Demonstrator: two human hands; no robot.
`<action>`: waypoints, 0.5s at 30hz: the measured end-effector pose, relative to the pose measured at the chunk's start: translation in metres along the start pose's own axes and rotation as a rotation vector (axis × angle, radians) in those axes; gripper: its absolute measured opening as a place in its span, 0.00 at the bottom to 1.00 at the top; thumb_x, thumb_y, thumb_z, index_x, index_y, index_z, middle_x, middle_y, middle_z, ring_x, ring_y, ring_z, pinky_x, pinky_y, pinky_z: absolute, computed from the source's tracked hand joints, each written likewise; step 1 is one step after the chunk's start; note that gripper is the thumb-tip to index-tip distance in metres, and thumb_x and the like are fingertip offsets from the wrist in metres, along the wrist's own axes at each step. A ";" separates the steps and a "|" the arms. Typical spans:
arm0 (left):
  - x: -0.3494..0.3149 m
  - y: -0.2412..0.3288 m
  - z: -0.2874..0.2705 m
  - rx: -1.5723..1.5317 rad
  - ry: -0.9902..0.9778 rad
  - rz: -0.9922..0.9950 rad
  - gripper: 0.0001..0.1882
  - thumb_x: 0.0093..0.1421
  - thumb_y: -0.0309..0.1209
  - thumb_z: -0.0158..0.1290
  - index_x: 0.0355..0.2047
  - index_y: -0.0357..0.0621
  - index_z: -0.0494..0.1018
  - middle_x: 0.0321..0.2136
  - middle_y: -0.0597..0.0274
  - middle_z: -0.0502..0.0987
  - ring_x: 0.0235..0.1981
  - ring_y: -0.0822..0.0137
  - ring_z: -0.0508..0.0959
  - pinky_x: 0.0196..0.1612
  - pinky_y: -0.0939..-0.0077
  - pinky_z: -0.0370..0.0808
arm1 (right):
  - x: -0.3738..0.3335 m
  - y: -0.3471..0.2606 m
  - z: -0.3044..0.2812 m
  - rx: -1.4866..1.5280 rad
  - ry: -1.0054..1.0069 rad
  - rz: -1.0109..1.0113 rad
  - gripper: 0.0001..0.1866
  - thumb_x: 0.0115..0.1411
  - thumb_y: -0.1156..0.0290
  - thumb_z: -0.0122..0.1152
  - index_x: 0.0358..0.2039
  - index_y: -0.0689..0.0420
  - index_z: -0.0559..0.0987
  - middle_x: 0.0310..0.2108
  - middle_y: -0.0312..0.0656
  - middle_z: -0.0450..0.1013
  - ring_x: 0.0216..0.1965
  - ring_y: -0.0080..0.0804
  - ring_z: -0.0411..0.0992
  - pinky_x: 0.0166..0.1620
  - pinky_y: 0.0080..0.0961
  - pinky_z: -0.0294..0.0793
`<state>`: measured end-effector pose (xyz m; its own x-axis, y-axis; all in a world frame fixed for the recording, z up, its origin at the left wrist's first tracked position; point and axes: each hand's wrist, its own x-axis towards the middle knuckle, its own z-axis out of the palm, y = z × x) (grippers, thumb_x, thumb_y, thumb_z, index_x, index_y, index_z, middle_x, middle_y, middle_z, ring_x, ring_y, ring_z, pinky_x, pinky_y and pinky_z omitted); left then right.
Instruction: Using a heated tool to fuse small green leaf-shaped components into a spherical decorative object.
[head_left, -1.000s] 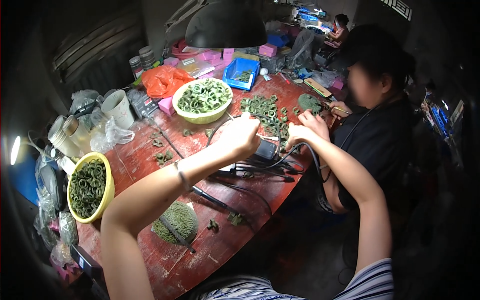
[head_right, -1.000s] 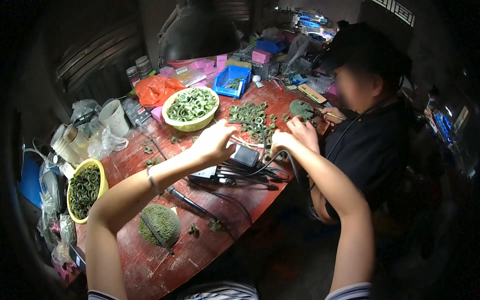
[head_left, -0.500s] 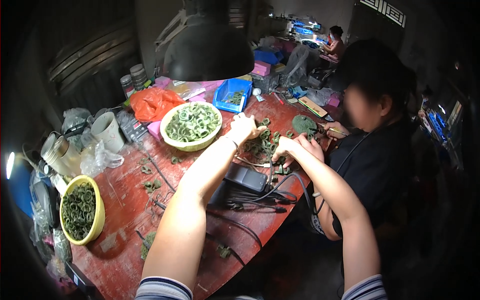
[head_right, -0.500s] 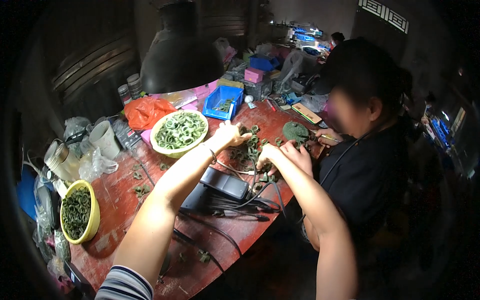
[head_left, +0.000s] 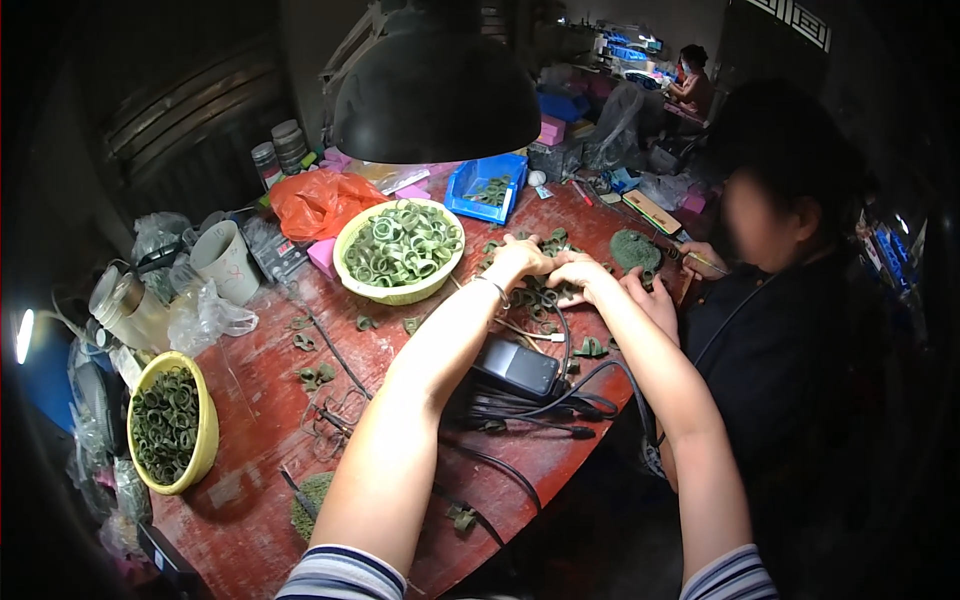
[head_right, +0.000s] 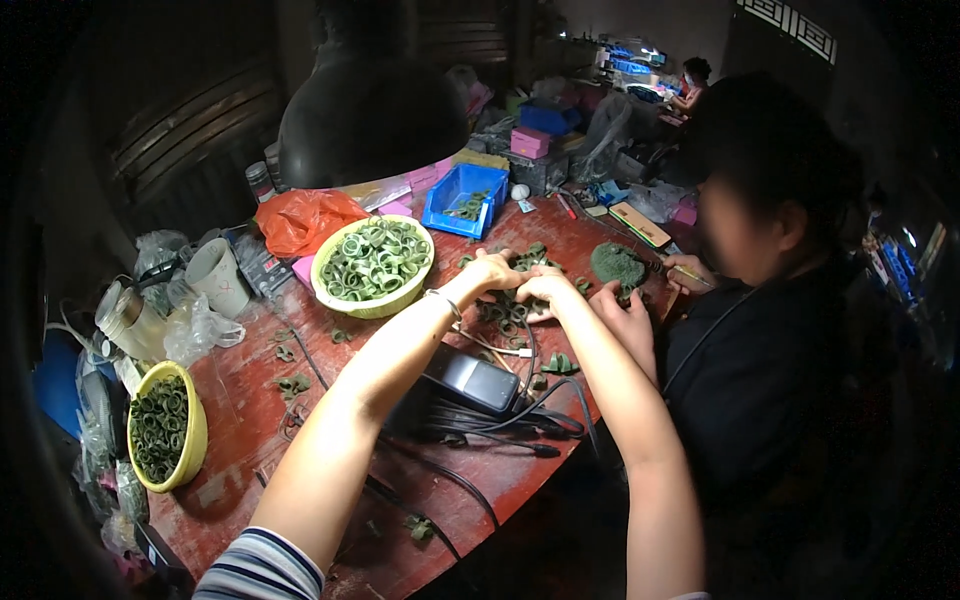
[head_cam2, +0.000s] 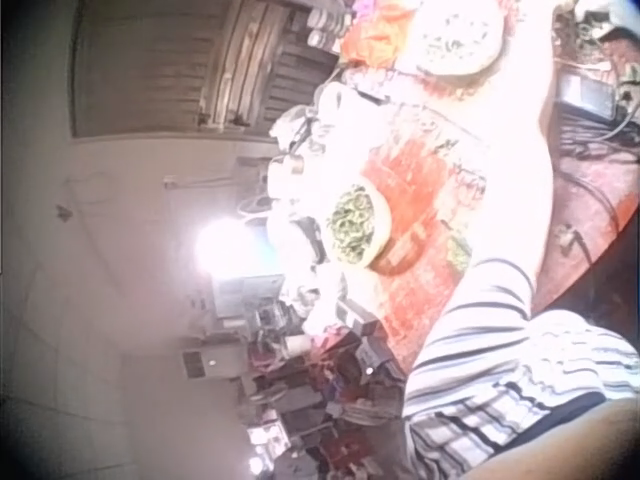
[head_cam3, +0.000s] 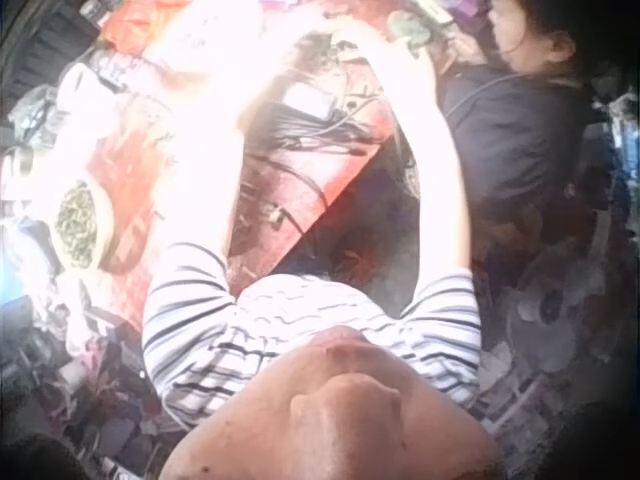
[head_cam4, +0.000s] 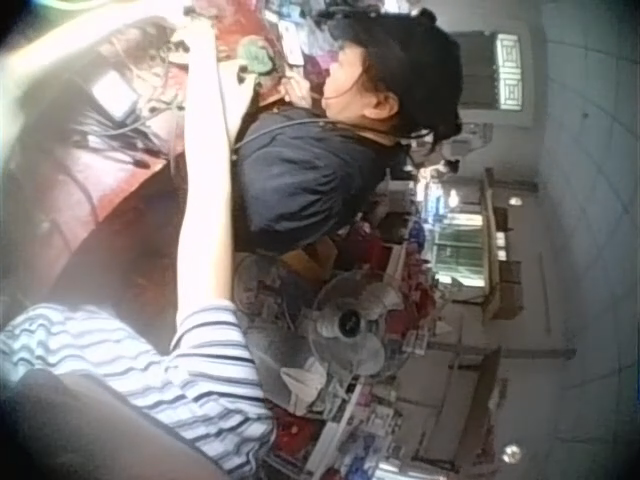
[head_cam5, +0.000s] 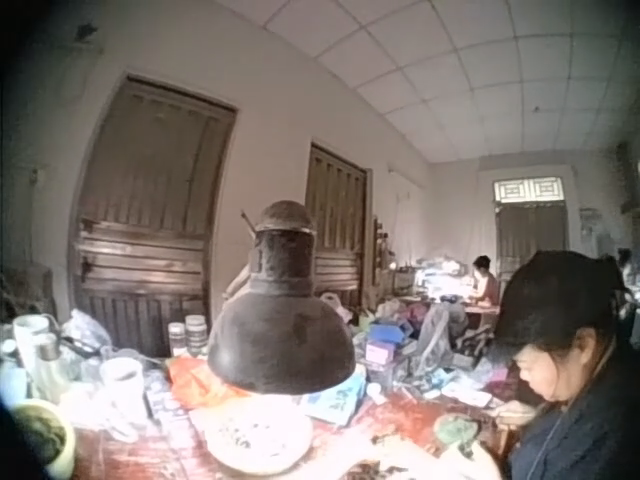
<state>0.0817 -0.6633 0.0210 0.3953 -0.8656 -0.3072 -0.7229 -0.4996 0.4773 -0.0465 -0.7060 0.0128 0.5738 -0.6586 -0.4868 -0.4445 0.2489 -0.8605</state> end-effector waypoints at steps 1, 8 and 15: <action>0.000 -0.003 0.000 0.021 0.033 -0.018 0.53 0.41 0.69 0.53 0.64 0.58 0.53 0.64 0.40 0.46 0.55 0.51 0.68 0.29 0.74 0.80 | 0.001 0.006 0.010 0.125 0.136 -0.103 0.42 0.41 0.85 0.59 0.60 0.52 0.60 0.42 0.42 0.70 0.39 0.37 0.72 0.34 0.43 0.78; -0.014 -0.005 0.018 -0.554 0.222 0.003 0.41 0.48 0.55 0.56 0.57 0.41 0.64 0.42 0.45 0.76 0.39 0.60 0.79 0.27 0.76 0.79 | 0.021 0.027 -0.005 0.386 -0.109 -0.298 0.21 0.44 0.78 0.55 0.42 0.53 0.73 0.31 0.38 0.73 0.34 0.31 0.73 0.32 0.33 0.75; 0.013 -0.005 0.025 -0.507 0.465 -0.005 0.27 0.50 0.49 0.55 0.44 0.41 0.74 0.26 0.55 0.79 0.17 0.66 0.77 0.22 0.75 0.75 | -0.004 -0.013 0.003 0.138 0.060 -0.214 0.25 0.49 0.78 0.54 0.50 0.49 0.72 0.35 0.37 0.74 0.34 0.32 0.74 0.37 0.45 0.77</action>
<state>0.0764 -0.6712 -0.0063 0.6821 -0.7310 0.0205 -0.4104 -0.3594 0.8381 -0.0404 -0.7045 0.0255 0.6007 -0.7468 -0.2854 -0.2170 0.1913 -0.9572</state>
